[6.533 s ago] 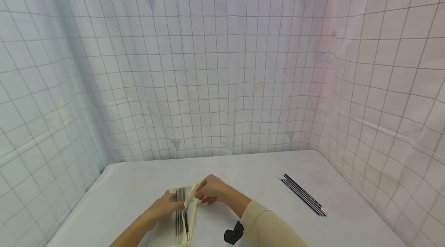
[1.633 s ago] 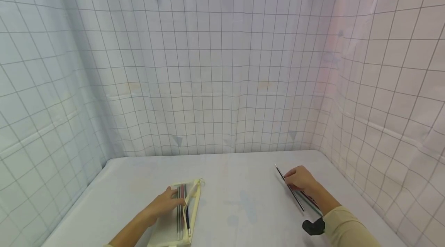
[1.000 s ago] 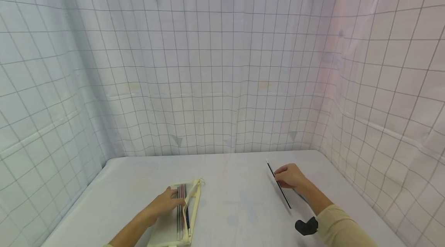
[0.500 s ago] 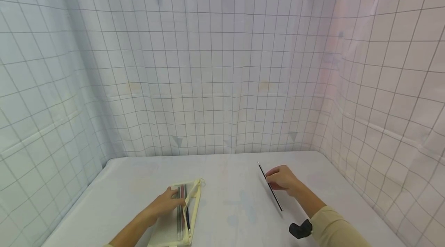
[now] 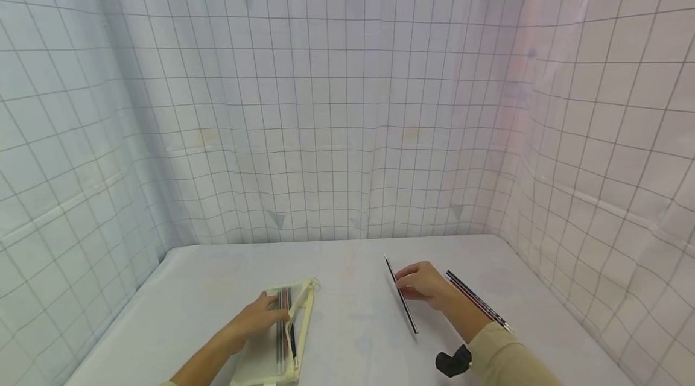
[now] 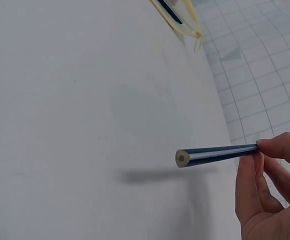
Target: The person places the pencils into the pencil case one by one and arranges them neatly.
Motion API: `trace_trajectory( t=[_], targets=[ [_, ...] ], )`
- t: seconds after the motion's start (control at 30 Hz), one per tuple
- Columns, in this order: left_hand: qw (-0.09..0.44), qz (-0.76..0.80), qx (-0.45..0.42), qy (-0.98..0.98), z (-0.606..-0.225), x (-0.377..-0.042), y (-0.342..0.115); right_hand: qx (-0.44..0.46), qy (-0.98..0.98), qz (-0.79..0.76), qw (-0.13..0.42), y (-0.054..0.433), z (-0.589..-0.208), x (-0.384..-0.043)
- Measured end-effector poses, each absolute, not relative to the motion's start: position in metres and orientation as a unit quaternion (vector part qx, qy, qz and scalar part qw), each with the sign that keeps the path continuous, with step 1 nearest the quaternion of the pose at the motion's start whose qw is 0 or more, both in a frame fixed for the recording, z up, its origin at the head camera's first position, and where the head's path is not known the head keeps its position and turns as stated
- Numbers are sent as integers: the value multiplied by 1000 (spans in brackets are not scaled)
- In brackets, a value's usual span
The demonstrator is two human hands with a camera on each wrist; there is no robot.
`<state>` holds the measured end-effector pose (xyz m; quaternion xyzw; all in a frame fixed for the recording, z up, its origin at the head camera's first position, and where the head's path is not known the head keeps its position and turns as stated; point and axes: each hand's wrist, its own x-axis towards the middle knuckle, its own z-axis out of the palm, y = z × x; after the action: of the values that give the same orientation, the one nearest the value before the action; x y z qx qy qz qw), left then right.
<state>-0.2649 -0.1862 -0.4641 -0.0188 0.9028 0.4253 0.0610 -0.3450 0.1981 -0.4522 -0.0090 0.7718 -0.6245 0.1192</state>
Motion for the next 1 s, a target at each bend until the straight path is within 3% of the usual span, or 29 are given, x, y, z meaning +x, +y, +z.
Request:
trace_trajectory(
  t=[1.0],
  targets=[
    [60, 429, -20, 901, -465, -267, -189, -48, 742, -644, 182, 104, -474, -329]
  ],
)
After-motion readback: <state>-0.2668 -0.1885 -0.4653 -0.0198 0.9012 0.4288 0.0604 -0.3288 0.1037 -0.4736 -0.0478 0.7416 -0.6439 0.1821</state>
